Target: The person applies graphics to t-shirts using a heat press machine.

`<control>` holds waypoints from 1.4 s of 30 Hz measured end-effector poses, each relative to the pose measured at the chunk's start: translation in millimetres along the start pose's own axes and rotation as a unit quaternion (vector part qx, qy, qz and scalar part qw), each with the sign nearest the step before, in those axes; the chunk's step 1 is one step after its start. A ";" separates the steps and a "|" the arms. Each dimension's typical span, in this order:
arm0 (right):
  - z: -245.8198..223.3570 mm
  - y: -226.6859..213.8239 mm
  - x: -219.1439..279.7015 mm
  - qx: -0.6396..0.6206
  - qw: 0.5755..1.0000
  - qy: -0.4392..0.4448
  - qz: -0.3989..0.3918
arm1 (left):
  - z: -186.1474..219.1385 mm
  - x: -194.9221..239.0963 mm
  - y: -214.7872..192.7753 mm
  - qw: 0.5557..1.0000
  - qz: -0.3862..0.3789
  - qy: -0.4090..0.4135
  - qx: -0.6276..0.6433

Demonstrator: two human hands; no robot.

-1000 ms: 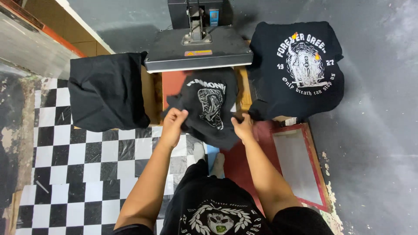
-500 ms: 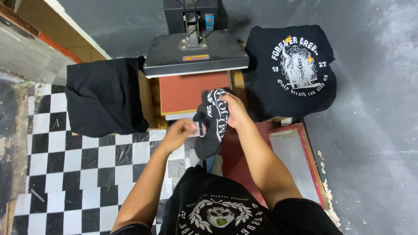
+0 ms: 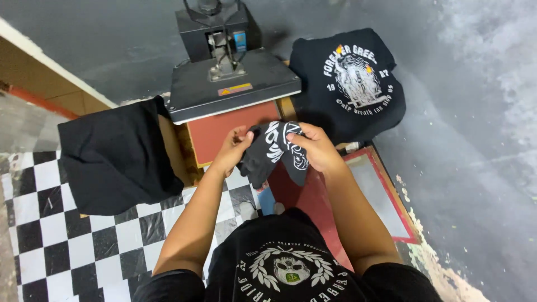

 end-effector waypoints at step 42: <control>-109.0 55.4 -33.6 0.273 0.918 -0.101 -0.269 | 138.7 85.3 3.0 0.960 0.068 0.271 0.012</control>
Point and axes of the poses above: each hand's wrist, its own x-axis away from the middle knuckle, its own y-axis out of the palm, z = x × y, the point moved 8 cm from there along -x, towards the middle knuckle, and after that the axes turned 2 degrees about -z, right-handed, at the moved point
